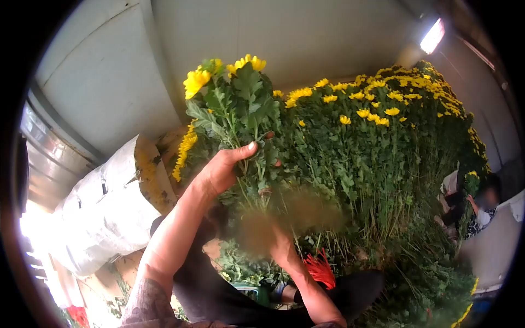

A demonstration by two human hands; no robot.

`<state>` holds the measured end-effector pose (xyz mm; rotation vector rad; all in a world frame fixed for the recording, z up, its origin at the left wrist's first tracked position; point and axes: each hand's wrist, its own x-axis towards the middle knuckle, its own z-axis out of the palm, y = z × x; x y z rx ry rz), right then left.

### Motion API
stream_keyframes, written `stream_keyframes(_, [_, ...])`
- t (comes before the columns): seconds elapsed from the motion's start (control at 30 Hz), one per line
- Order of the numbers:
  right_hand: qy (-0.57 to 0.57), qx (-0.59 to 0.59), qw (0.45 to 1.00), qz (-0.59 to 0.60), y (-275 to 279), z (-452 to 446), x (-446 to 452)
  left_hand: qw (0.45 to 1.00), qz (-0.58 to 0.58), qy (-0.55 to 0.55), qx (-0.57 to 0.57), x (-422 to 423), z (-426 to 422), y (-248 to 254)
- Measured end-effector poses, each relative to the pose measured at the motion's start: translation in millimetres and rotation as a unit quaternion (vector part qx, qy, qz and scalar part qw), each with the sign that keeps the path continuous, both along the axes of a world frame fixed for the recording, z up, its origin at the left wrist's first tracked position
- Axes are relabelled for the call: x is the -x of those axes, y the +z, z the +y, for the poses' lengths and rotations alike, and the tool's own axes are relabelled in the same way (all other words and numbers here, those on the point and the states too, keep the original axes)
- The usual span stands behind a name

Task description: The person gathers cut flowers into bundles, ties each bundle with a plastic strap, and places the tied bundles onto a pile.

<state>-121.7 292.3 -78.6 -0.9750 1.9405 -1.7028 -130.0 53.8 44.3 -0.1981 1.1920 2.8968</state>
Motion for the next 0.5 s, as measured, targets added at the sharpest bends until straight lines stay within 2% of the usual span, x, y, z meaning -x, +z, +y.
stream_keyframes(0.1, [0.032,-0.094,0.994,0.049,-68,5,-2,1.000,-0.014,0.010,0.003,-8,-11,-8])
stream_keyframes(0.13, [0.059,-0.088,0.994,-0.036,-86,3,-8,0.999,-0.034,0.014,0.002,-11,-13,-10])
stream_keyframes(0.17, [0.078,-0.070,0.991,-0.083,-91,1,-14,0.995,-0.065,0.066,0.032,-11,-13,-15])
stream_keyframes(0.23, [0.111,-0.038,0.977,-0.180,-100,-4,-26,0.995,-0.059,0.080,0.016,-15,-9,-19])
stream_keyframes(0.3, [0.129,-0.028,0.966,-0.221,-71,-6,-30,0.992,-0.072,0.101,0.029,-18,-7,-15])
stream_keyframes(0.37, [0.136,-0.033,0.960,-0.244,-60,-3,-30,0.993,-0.076,0.071,-0.052,-22,-14,-18])
stream_keyframes(0.43, [0.132,-0.077,0.930,-0.336,-52,6,-20,0.994,-0.063,0.085,-0.040,-26,-11,-16])
stream_keyframes(0.5, [0.153,-0.066,0.924,-0.344,-35,2,-4,0.994,-0.024,0.104,-0.027,-30,-10,-10])
